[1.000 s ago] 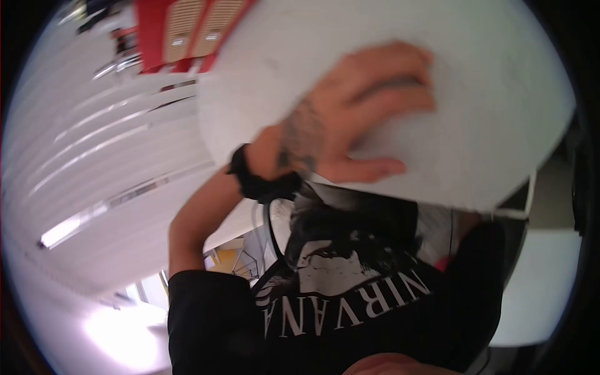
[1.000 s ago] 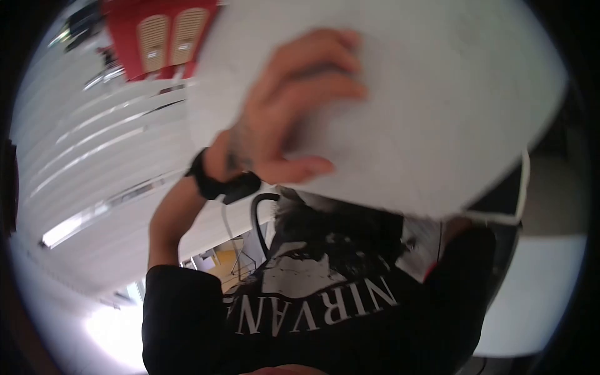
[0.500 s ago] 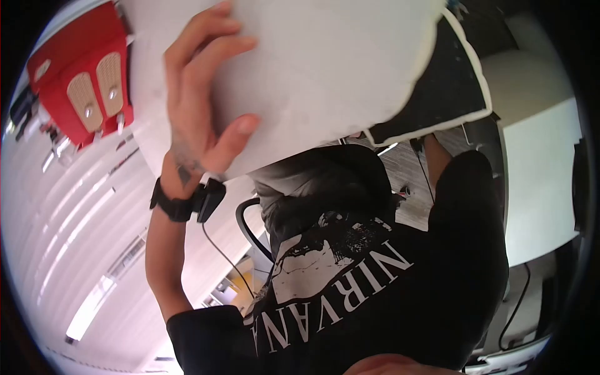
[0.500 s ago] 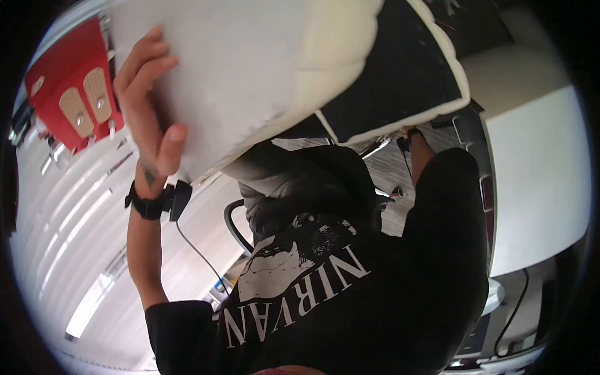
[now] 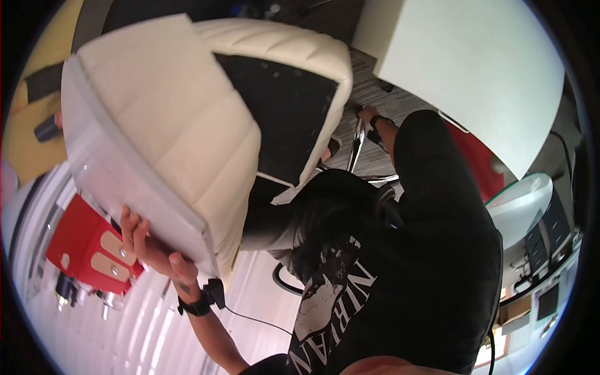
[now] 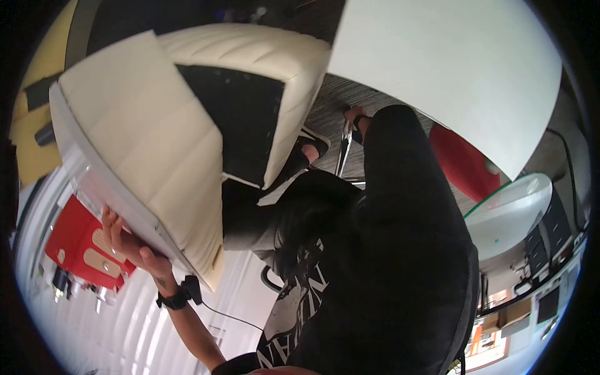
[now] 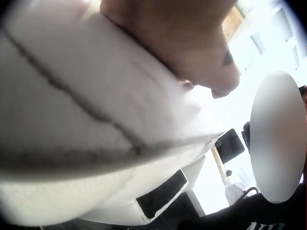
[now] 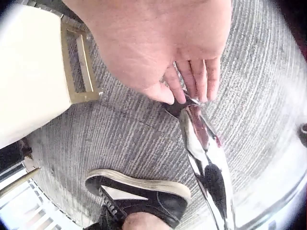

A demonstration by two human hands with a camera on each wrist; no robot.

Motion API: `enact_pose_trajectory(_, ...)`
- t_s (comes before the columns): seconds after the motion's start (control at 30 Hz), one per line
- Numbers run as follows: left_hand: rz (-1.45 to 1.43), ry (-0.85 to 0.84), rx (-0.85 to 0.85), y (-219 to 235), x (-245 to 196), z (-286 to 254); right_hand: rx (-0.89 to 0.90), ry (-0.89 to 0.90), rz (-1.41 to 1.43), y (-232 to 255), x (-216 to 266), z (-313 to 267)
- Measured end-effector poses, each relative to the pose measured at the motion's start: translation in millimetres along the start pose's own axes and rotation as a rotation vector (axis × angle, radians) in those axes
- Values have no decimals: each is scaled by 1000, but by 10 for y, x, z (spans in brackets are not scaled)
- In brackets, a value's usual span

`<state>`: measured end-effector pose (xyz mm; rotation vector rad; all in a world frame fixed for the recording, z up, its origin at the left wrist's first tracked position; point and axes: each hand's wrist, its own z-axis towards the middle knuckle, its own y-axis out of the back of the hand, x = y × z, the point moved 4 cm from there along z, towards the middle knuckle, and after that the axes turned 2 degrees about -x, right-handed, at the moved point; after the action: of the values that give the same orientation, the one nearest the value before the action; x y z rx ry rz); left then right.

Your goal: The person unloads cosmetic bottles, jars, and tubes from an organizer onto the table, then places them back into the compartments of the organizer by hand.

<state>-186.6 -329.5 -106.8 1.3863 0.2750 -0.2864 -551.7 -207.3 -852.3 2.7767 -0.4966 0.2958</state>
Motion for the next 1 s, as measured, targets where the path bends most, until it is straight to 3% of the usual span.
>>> enact_pose_trajectory(0.07,5,-12,-12,-21,2,3,-31,-56,11,52,-85,-55)
enact_pose_trajectory(0.17,-5,-12,-15,-53,-27,15,-80,-173,80,-656,-771,355)
enact_pose_trajectory(0.2,-13,-27,-16,-52,-35,21,-59,-191,76,-692,-908,145)
enact_pose_trajectory(0.27,7,-27,3,-34,-19,5,-165,186,-529,-496,-1027,-153)
enact_pose_trajectory(0.3,35,-47,1,-30,-18,17,-155,180,-532,-445,-1156,-305)
enact_pose_trajectory(0.4,38,-58,-21,-59,2,32,-214,35,-696,-486,-1683,-571)
enact_pose_trajectory(0.47,31,-68,-34,-40,5,33,-486,-140,-617,-839,-2174,-510)
enact_pose_trajectory(0.5,29,-62,-26,-33,-3,37,-477,-142,-621,-699,-2180,-678)
enact_pose_trajectory(0.57,48,-81,-26,-41,-4,35,-207,-244,-414,-320,-2179,-1105)
enact_pose_trajectory(0.6,39,-101,-18,-27,28,36,-197,-251,-414,-396,-2297,-1155)
enact_pose_trajectory(0.77,73,-108,20,-33,-30,47,-704,-450,42,-332,-2987,-1261)
enact_pose_trajectory(0.8,79,-120,32,-21,-14,56,-377,-594,387,-491,-3344,-1041)
enact_pose_trajectory(0.83,85,-135,34,-22,-4,52,-381,-595,391,-544,-3601,-891)
enact_pose_trajectory(0.9,46,-113,15,-83,-60,58,-94,-805,1384,-1028,-4015,-764)
enact_pose_trajectory(0.93,51,-101,5,-99,-75,65,-95,-815,1388,-1105,-4166,-663)
enact_pose_trajectory(1.0,57,-93,-6,-111,-87,74,-254,-1286,1329,-626,-3650,-1156)
